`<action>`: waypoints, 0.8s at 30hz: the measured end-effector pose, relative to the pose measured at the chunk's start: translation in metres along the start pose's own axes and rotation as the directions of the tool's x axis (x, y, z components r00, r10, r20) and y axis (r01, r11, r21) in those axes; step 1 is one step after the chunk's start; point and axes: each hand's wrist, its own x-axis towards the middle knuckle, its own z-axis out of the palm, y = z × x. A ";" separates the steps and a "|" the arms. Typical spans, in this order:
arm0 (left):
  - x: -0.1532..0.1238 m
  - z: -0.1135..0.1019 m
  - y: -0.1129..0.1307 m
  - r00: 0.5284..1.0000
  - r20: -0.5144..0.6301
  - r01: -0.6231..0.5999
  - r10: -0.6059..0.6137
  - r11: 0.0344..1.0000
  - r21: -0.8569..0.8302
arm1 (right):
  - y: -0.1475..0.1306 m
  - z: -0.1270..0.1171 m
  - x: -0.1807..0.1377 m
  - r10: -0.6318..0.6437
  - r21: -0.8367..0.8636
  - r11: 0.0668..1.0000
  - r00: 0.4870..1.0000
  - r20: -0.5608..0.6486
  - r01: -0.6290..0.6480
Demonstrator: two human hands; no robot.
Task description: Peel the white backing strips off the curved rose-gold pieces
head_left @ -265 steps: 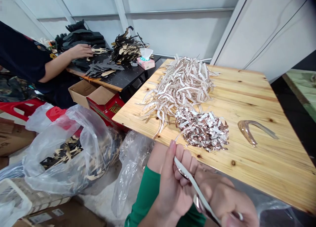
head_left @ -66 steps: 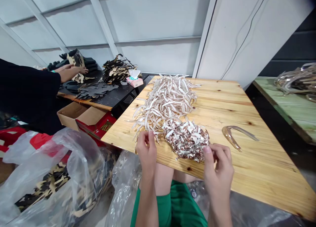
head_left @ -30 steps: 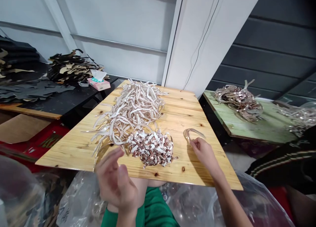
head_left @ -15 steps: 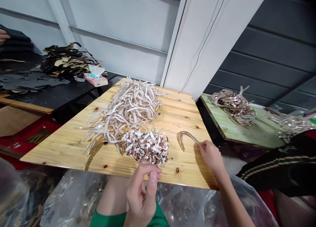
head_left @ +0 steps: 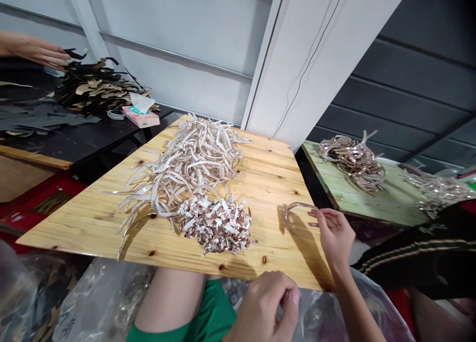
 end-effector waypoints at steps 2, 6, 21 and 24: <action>0.003 0.007 -0.007 0.994 0.085 0.071 -0.074 0.997 0.040 | 0.007 -0.003 0.004 0.036 0.024 0.999 0.998 0.053 -0.037; 0.004 0.013 -0.019 0.972 0.185 0.126 -0.142 0.987 0.097 | 0.024 -0.014 0.008 0.074 -0.041 0.997 0.972 0.224 -0.066; 0.022 0.027 -0.027 0.970 0.196 0.125 -0.147 0.985 0.122 | 0.030 -0.034 0.009 -0.108 -0.317 0.901 0.862 0.495 0.295; 0.029 0.029 -0.027 0.964 0.211 0.136 -0.158 0.984 0.118 | 0.026 -0.041 0.009 -0.139 -0.304 0.883 0.818 0.558 0.357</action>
